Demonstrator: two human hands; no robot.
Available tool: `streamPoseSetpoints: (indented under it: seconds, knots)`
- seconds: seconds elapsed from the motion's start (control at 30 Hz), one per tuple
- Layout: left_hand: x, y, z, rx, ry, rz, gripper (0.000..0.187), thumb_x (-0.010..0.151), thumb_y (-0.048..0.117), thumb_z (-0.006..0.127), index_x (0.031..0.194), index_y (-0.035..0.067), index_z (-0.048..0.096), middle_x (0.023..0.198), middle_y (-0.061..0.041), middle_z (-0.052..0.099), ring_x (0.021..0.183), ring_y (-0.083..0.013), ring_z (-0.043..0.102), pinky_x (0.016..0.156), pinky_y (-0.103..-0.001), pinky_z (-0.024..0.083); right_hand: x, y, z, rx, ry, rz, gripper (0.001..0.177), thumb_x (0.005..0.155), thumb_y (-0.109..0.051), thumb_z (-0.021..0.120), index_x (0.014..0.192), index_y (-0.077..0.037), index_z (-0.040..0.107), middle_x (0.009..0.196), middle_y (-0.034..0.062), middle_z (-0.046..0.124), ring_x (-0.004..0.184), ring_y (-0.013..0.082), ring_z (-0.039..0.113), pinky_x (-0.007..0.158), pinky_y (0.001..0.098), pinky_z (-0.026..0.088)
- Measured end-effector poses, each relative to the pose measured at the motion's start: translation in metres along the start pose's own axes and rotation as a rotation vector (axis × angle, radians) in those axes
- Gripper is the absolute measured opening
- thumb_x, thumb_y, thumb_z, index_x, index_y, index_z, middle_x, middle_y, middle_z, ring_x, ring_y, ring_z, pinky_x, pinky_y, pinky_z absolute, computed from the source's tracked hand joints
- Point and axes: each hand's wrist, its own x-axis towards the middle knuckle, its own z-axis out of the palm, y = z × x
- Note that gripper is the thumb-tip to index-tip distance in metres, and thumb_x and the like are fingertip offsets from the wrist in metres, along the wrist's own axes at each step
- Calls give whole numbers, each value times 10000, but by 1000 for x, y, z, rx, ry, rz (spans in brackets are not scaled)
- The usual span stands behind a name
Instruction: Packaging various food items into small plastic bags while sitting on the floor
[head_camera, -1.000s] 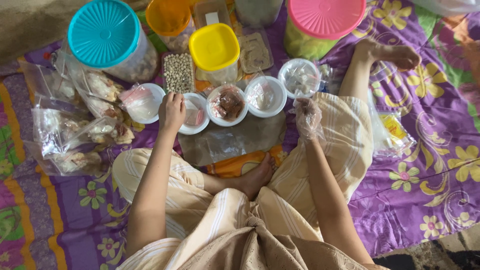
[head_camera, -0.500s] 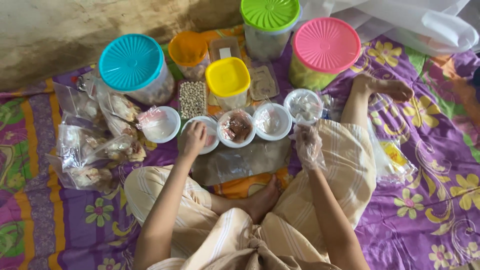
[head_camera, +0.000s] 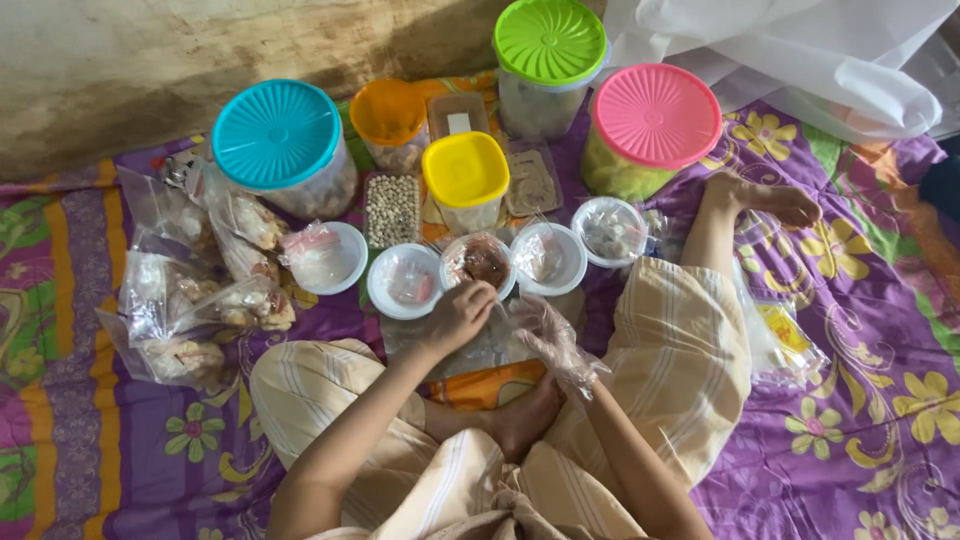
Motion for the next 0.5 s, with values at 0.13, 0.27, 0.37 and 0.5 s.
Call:
streamPoseSetpoints:
  seconds: [0.13,0.27,0.37,0.5]
  knots:
    - [4,20,-7,-49,-13,72,79,939,63,653,1002,110,643,1024,-64,649,953,-268,700,806,-362,598,-5,-15,-4,234,-150,70,738,882,-205,785,1540,-83,475,1267,171,674,1120,224,663,928,409,573]
    - [-7,18,6,-67,-44,145,150,930,33,656,1074,75,653,1074,-112,651,999,-312,701,820,-403,609,-4,-33,4,439,-170,114,761,859,-234,801,1511,-8,480,1294,137,648,1140,168,634,976,341,539]
    - [-13,25,-2,-82,-111,135,121,959,46,627,1070,95,635,1095,-89,646,1013,-283,706,828,-369,598,-5,-36,3,447,-233,124,747,821,-138,831,1482,14,519,1229,170,677,1131,234,645,957,412,551]
    - [-17,7,18,-40,-106,142,117,930,49,648,1042,76,628,1079,-120,664,990,-312,713,801,-392,609,2,-60,12,496,-195,176,647,838,-97,785,1419,68,556,1171,198,695,1078,253,671,917,424,565]
